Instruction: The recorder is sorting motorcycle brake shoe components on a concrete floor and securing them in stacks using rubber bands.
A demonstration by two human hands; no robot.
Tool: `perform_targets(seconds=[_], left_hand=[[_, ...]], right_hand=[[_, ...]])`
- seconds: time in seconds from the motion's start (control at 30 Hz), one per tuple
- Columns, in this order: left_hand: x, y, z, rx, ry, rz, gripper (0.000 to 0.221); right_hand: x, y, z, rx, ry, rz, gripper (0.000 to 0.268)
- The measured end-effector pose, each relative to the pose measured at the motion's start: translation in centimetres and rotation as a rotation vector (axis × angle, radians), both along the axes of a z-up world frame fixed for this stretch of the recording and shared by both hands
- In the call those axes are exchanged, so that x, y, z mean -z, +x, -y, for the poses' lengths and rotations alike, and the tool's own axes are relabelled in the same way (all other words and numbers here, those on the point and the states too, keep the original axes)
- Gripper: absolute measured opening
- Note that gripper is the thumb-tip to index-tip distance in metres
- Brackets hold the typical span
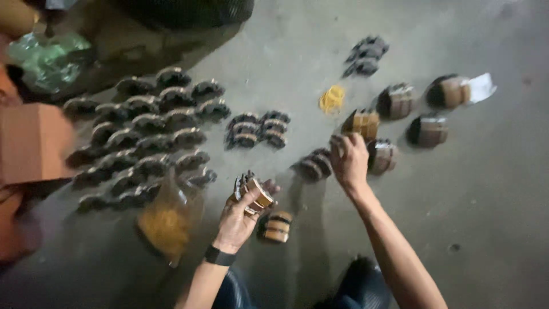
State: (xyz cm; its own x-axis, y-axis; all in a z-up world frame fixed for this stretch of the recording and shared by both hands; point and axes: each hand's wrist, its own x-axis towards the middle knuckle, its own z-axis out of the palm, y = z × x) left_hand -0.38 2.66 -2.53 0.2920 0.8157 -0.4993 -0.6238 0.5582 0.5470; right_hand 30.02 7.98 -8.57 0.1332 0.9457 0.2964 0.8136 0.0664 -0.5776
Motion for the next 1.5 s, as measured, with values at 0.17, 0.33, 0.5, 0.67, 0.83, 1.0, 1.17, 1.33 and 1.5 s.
perform_targets(seconds=[0.17,0.33,0.5,0.67,0.83,1.0,1.17,1.33,1.5], left_hand=[[1.2,2.7,-4.7,0.054,0.024,0.032,0.033],[1.7,4.2,-7.2,0.056,0.05,0.091,0.031],[4.3,4.2,-7.4,0.077,0.065,0.046,0.031],[5.3,3.7,-8.1,0.05,0.073,0.004,0.03],[4.0,4.2,-8.1,0.004,0.108,0.095,0.027],[4.7,3.7,-6.8,-0.046,0.245,0.072,0.019],[3.1,2.8,-5.8,-0.042,0.263,0.075,0.02],[3.1,2.7,-5.1,-0.07,0.264,0.064,0.022],[3.1,1.7,-4.9,0.002,0.405,-0.174,0.029]], right_hand=[[-0.3,4.6,-9.7,-0.023,-0.013,0.115,0.017],[3.3,4.9,-14.9,-0.102,-0.13,0.268,0.019],[4.8,5.2,-15.5,-0.012,-0.176,0.132,0.015],[-0.3,4.8,-14.1,0.051,-0.105,-0.152,0.018],[-4.7,3.4,-12.5,0.052,-0.096,-0.201,0.017],[-8.1,0.1,-9.5,-0.011,-0.206,-0.242,0.018],[-9.6,-1.8,-7.8,-0.036,-0.22,-0.145,0.019],[-11.6,-2.8,-6.8,-0.008,-0.233,-0.122,0.02],[-16.1,-5.4,-4.1,-0.233,-0.401,-0.225,0.022]])
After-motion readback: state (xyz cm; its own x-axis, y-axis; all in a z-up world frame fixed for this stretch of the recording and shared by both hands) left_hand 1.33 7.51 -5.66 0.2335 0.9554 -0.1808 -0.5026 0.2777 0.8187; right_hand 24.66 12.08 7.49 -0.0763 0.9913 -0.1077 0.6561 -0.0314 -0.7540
